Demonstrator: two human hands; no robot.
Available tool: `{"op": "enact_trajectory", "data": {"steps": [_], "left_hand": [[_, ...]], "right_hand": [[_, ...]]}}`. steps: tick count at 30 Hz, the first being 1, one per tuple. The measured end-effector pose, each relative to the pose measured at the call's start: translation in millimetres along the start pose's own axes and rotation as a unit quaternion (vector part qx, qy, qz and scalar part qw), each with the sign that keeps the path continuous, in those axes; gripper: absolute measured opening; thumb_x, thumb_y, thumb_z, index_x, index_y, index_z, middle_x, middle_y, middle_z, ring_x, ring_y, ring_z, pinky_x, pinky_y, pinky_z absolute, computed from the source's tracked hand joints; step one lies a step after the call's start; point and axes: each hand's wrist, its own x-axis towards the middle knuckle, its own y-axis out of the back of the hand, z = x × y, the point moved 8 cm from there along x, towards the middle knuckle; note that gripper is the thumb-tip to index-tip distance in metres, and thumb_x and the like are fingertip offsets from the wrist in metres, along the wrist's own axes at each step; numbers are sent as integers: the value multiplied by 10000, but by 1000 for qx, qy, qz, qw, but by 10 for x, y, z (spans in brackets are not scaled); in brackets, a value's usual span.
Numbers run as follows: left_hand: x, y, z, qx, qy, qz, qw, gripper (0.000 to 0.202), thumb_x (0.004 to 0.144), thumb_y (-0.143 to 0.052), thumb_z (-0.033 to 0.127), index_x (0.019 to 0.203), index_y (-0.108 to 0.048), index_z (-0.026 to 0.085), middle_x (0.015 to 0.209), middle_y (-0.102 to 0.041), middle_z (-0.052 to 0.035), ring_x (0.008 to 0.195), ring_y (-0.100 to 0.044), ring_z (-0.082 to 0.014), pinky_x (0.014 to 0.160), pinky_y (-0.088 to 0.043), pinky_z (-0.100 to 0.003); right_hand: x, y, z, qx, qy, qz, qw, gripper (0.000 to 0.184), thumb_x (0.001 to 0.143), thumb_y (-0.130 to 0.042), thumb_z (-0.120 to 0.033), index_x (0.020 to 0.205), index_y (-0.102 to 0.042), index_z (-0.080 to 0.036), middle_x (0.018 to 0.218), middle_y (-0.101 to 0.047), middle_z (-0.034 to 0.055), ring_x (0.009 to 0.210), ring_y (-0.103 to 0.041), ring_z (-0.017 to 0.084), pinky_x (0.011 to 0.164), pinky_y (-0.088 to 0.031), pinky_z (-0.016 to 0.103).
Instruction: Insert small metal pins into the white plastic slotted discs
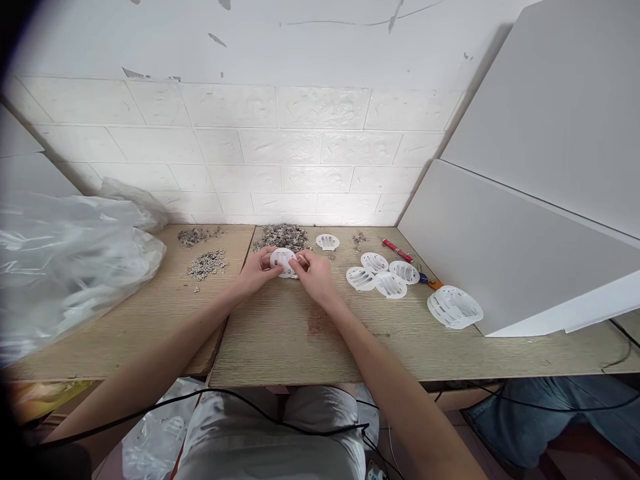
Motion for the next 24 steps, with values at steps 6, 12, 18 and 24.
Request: {"op": "enact_trajectory", "data": {"steps": [6, 12, 18, 24], "left_hand": [[-23, 5, -24, -29, 28, 11, 999, 436, 669, -714, 184, 1071, -547, 158, 787, -683, -17, 703, -641, -151, 672, -491, -267], [-62, -30, 17, -108, 70, -11, 992, 512, 668, -775, 247, 1122, -565, 134, 830, -715, -50, 750, -659, -158, 754, -508, -296], [-62, 0, -3, -87, 80, 18, 993, 505, 663, -739, 136, 1117, -519, 153, 820, -703, -44, 734, -652, -152, 716, -512, -285], [-69, 59, -67, -21, 96, 71, 993, 509, 643, -652, 25, 1091, -458, 169, 902, -658, -48, 738, -630, -146, 651, -516, -265]], "right_hand": [[-6, -32, -14, 4, 3, -8, 1000, 237, 840, -564, -427, 828, -602, -193, 637, -501, -27, 604, -438, 135, 587, -344, 271], [18, 40, 37, 40, -22, 5, 999, 254, 832, -572, -438, 801, -583, -186, 691, -529, -14, 645, -445, 140, 616, -346, 278], [20, 7, 58, 46, -19, -12, 999, 266, 834, -574, -452, 787, -574, -190, 701, -536, -7, 658, -457, 147, 617, -352, 279], [0, -70, 0, -2, 0, -36, 999, 252, 852, -552, -433, 818, -606, -190, 677, -530, -7, 642, -465, 152, 602, -358, 279]]}}
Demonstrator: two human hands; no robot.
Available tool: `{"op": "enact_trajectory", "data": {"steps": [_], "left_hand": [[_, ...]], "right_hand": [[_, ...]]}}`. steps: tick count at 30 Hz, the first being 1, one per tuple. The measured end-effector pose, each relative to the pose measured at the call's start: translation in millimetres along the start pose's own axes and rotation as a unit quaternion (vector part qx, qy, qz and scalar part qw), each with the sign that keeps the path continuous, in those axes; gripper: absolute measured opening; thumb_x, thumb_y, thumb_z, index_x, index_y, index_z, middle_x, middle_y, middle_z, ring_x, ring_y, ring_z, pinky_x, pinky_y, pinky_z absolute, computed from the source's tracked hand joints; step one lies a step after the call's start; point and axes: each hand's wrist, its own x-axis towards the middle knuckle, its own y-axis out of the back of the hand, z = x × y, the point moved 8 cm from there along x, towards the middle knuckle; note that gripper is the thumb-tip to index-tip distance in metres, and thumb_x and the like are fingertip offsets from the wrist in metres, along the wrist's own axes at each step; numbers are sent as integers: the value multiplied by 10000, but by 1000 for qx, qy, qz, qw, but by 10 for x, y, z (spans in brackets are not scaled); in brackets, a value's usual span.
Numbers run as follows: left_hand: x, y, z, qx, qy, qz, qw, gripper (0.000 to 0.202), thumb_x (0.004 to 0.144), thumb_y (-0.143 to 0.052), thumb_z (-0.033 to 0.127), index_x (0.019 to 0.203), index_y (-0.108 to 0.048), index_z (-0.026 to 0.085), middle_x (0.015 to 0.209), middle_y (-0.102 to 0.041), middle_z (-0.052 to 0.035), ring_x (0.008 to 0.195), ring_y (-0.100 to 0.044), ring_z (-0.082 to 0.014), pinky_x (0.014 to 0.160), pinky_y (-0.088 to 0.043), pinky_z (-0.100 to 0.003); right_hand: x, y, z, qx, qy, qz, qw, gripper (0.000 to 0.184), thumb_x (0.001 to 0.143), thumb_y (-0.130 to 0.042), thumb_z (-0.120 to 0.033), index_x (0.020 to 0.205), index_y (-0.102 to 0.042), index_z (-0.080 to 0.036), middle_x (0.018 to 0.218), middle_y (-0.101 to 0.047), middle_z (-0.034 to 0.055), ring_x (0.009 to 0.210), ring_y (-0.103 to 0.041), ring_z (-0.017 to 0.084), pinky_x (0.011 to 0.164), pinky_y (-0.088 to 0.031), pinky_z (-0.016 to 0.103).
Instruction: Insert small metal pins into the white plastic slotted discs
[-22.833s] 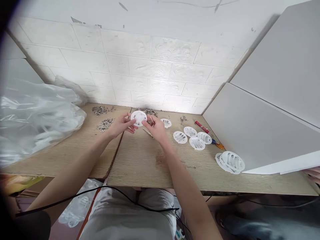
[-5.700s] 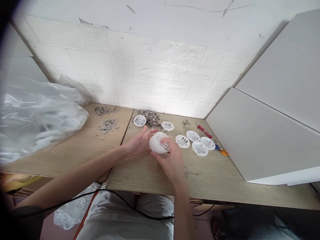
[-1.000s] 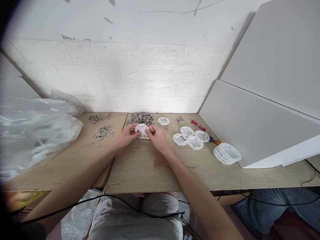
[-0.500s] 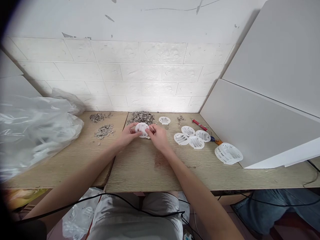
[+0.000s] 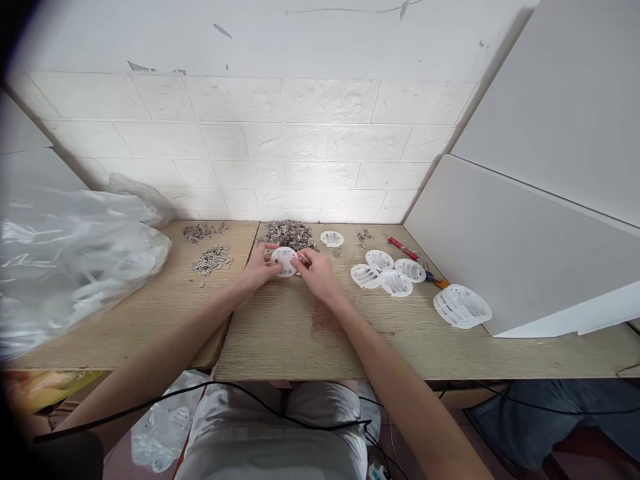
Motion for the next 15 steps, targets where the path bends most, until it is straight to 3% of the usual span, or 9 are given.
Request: {"op": "enact_trajectory", "data": {"steps": [3, 6, 11, 13, 15], "left_hand": [[-3, 3, 2, 3, 0, 13, 1000, 530, 641, -656, 10, 1097, -441, 173, 970, -644, -65, 760, -631, -146, 670, -537, -283], [-20, -67, 4, -55, 11, -12, 998, 442, 680, -642, 11, 1057, -474, 168, 1039, -634, -83, 844, -637, -152, 737, -566, -321], [-50, -189, 27, -199, 35, -72, 977, 287, 772, -644, 81, 1026, -525, 142, 994, -661, -84, 885, -663, -144, 889, -558, -372], [-44, -167, 27, -228, 38, -68, 971, 301, 765, -670, 84, 1026, -531, 141, 968, -673, -77, 849, -673, -131, 915, -550, -374], [-35, -122, 14, -234, 43, -54, 970, 314, 752, -684, 66, 1016, -532, 142, 931, -681, -64, 809, -681, -127, 910, -555, -377]], "right_hand": [[-1, 0, 29, -6, -12, 6, 1000, 258, 849, -560, -412, 948, -621, -181, 694, -552, -7, 649, -498, 159, 612, -383, 283], [1, 47, 17, -51, 17, 36, 998, 290, 871, -543, -353, 1098, -604, -184, 781, -593, 16, 707, -540, 175, 659, -419, 300], [-47, 90, -132, -181, 113, 66, 975, 298, 941, -477, -383, 939, -709, -197, 1103, -579, 133, 1065, -525, 270, 882, -440, 397], [-75, 60, -204, -221, 155, 46, 962, 306, 921, -529, -438, 962, -727, -209, 1245, -527, 144, 1174, -465, 300, 947, -420, 427], [-99, 9, -265, -246, 199, 11, 949, 294, 902, -572, -438, 1026, -722, -218, 1265, -537, 133, 1163, -472, 291, 956, -420, 424]]}}
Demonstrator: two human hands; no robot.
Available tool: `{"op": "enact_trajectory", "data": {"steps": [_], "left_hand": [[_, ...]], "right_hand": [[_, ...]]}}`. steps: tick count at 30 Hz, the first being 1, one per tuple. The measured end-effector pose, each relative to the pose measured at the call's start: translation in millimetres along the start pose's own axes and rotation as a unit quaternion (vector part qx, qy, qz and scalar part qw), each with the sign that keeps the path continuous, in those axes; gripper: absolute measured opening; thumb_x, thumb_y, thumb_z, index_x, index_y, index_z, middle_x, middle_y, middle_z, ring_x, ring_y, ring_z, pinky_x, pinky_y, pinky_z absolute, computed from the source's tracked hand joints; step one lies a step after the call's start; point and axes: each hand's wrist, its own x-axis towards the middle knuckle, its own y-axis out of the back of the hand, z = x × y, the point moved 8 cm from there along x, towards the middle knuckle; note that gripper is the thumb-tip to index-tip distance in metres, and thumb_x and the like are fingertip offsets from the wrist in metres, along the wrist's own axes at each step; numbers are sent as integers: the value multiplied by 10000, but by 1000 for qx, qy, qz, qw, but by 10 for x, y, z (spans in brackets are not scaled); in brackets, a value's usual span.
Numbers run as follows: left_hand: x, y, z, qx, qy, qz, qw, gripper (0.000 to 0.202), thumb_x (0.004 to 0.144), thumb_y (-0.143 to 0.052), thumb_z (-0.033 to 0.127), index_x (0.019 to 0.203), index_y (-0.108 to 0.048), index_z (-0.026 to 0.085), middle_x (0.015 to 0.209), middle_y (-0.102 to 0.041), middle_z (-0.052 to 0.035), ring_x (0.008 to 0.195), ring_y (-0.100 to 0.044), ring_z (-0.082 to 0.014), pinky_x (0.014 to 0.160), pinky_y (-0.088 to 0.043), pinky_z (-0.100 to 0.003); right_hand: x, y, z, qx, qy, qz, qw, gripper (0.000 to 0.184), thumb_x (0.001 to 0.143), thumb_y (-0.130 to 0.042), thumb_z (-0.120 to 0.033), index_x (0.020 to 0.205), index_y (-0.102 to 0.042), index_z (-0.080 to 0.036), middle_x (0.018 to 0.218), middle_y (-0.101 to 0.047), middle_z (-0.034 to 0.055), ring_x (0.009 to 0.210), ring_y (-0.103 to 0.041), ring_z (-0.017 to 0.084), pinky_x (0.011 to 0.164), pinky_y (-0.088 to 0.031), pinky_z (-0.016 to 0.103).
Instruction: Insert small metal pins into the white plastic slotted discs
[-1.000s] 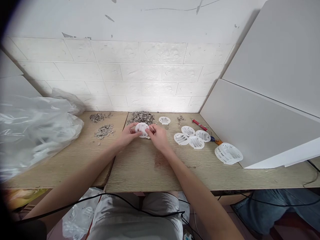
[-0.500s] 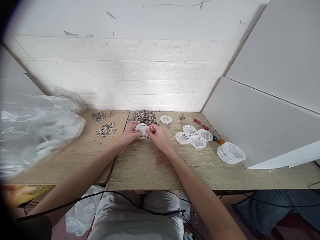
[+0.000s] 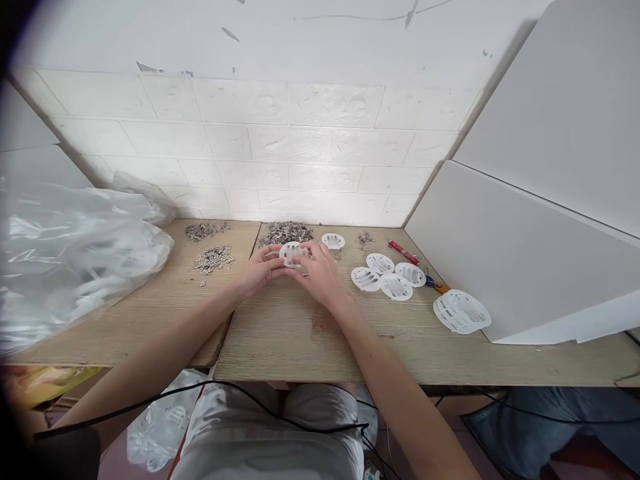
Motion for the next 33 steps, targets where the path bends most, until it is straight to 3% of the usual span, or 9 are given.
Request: {"op": "enact_trajectory", "data": {"steps": [2, 5, 8, 13, 16, 20, 22, 25, 33], "left_hand": [[-4, 13, 12, -2, -1, -4, 1000, 318, 750, -694, 69, 1018, -537, 139, 919, -687, -63, 806, -692, -139, 904, -560, -384], [-39, -67, 52, 2, -15, -58, 998, 330, 778, -715, 174, 1065, -556, 135, 986, -699, -91, 853, -703, -170, 898, -562, -403], [-93, -155, 74, 41, -22, -106, 993, 394, 813, -700, 313, 1138, -556, 143, 994, -710, -105, 828, -701, -175, 832, -571, -399], [-121, -151, 52, 127, -20, -100, 987, 457, 810, -698, 337, 1194, -535, 152, 902, -722, -94, 759, -681, -156, 699, -566, -314], [-106, -129, 35, 144, -22, -90, 985, 436, 800, -705, 296, 1178, -542, 154, 889, -721, -92, 753, -677, -155, 675, -563, -298], [-91, -136, 4, 161, -13, -90, 983, 383, 793, -698, 269, 1130, -563, 145, 834, -720, -72, 662, -642, -119, 609, -535, -253], [-90, -143, 8, 173, -18, -91, 980, 361, 787, -698, 258, 1107, -577, 145, 807, -718, -63, 620, -616, -99, 565, -505, -218], [-87, -142, 11, 182, -22, -93, 979, 338, 788, -685, 243, 1096, -582, 149, 798, -715, -58, 610, -599, -90, 547, -488, -198], [-82, -112, -9, 187, -21, -91, 978, 322, 805, -658, 250, 1102, -582, 152, 824, -713, -75, 650, -609, -107, 570, -509, -217]], "right_hand": [[8, 11, -39, -18, 34, -6, 999, 249, 908, -578, -366, 1059, -714, -221, 1223, -590, 119, 1109, -505, 270, 934, -427, 406], [27, 80, -34, -39, 41, 2, 998, 219, 925, -533, -258, 1038, -718, -223, 1120, -665, 107, 1039, -545, 261, 884, -423, 400], [-15, 269, -39, -22, 26, 14, 999, 232, 938, -518, -277, 1048, -712, -216, 970, -710, 91, 940, -584, 257, 849, -420, 412], [-484, 1109, 186, -18, -97, 161, 982, 266, 926, -537, -387, 1084, -679, -227, 1009, -713, 84, 885, -631, 248, 760, -485, 400], [-1015, 1761, 494, -116, -178, 294, 932, 280, 820, -614, -430, 976, -686, -209, 968, -703, 121, 853, -654, 284, 617, -492, 389], [-1641, 2278, 1017, -194, -273, 356, 872, 251, 701, -610, -361, 921, -685, -266, 948, -728, 114, 937, -659, 326, 615, -506, 414], [-1847, 2369, 1225, -196, -296, 358, 864, 224, 679, -581, -350, 884, -655, -298, 964, -739, 98, 882, -658, 328, 620, -499, 442], [-1948, 2328, 1383, -220, -292, 299, 881, 209, 635, -536, -339, 828, -612, -313, 943, -739, 109, 884, -642, 348, 572, -485, 451], [-2003, 2239, 1409, -274, -272, 286, 877, 196, 591, -478, -273, 736, -604, -316, 829, -734, 105, 897, -625, 365, 669, -502, 485]]}}
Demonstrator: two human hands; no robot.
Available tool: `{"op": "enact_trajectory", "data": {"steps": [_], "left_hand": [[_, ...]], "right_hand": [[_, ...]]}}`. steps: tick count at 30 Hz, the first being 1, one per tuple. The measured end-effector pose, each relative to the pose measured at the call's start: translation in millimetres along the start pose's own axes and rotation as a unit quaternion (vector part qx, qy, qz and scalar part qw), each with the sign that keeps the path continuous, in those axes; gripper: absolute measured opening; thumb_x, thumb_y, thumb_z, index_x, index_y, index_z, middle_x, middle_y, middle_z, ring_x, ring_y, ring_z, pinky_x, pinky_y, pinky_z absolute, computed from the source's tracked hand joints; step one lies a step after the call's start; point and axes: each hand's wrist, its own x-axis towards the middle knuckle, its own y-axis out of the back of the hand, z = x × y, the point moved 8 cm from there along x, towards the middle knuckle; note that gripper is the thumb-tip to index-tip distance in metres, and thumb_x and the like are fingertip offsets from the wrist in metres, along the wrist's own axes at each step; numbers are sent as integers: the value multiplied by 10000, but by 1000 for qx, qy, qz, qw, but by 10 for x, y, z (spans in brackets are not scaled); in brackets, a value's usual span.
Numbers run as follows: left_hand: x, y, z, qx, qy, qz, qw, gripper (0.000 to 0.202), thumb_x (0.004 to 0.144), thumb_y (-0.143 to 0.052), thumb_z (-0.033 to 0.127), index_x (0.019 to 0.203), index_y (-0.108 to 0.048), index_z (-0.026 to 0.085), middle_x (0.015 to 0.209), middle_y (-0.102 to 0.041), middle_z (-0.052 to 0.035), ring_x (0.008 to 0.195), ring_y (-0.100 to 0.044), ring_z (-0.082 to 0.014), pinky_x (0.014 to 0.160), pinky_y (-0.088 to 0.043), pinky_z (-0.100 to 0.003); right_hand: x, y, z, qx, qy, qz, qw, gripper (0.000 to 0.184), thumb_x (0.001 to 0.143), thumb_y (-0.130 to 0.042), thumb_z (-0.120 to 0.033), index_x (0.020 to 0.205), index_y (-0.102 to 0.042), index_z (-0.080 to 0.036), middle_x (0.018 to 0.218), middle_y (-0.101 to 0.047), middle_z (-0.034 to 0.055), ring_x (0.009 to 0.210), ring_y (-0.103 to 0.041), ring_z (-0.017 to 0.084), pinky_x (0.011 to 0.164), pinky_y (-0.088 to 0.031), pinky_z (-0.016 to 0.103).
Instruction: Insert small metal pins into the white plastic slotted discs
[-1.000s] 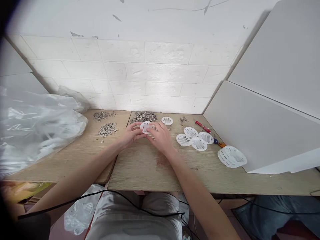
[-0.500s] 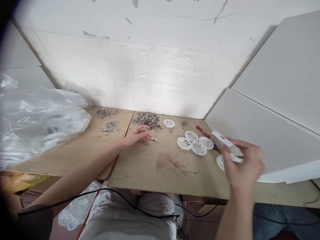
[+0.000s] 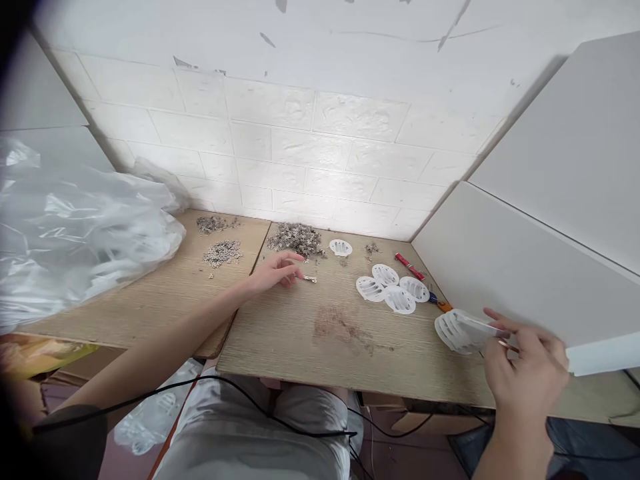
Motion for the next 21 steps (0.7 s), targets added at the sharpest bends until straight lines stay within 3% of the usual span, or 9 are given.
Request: {"op": "enact_trajectory", "data": {"steps": [9, 12, 15, 17, 21], "left_hand": [[-12, -7, 14, 4, 5, 3, 1000, 307, 790, -649, 229, 1081, -587, 154, 807, -718, -67, 637, -612, -112, 580, -509, -231], [-19, -18, 23, 6, 9, 1, 1000, 301, 791, -640, 221, 1080, -585, 155, 805, -715, -65, 639, -609, -115, 587, -506, -238], [-30, -19, 25, 17, 13, 5, 1000, 288, 801, -626, 221, 1079, -579, 160, 795, -705, -55, 637, -601, -115, 586, -506, -240], [-32, -19, 24, 21, 12, 6, 1000, 283, 807, -622, 229, 1078, -577, 164, 791, -701, -49, 637, -600, -117, 594, -513, -247], [-24, -23, 16, 16, 11, 2, 1000, 290, 801, -635, 244, 1074, -579, 164, 785, -701, -45, 625, -603, -119, 611, -527, -265]], "right_hand": [[-239, -98, -7, 17, 27, -57, 998, 354, 679, -512, -354, 989, -682, -361, 896, -734, 106, 920, -603, 369, 756, -501, 507], [-279, -41, -46, 37, 31, -23, 999, 389, 760, -523, -382, 1103, -702, -341, 958, -743, 109, 931, -618, 346, 739, -518, 479], [-262, 34, -84, 43, 47, 44, 997, 373, 822, -523, -394, 1145, -701, -339, 1072, -737, 103, 973, -635, 334, 821, -504, 493], [-239, 12, -115, 34, 65, 52, 996, 366, 850, -505, -414, 1150, -699, -333, 1136, -718, 100, 1008, -637, 329, 876, -482, 504], [-247, -202, -115, -4, 79, -38, 996, 449, 890, -404, -513, 1167, -682, -294, 1239, -672, 101, 1110, -604, 327, 920, -453, 510]]}}
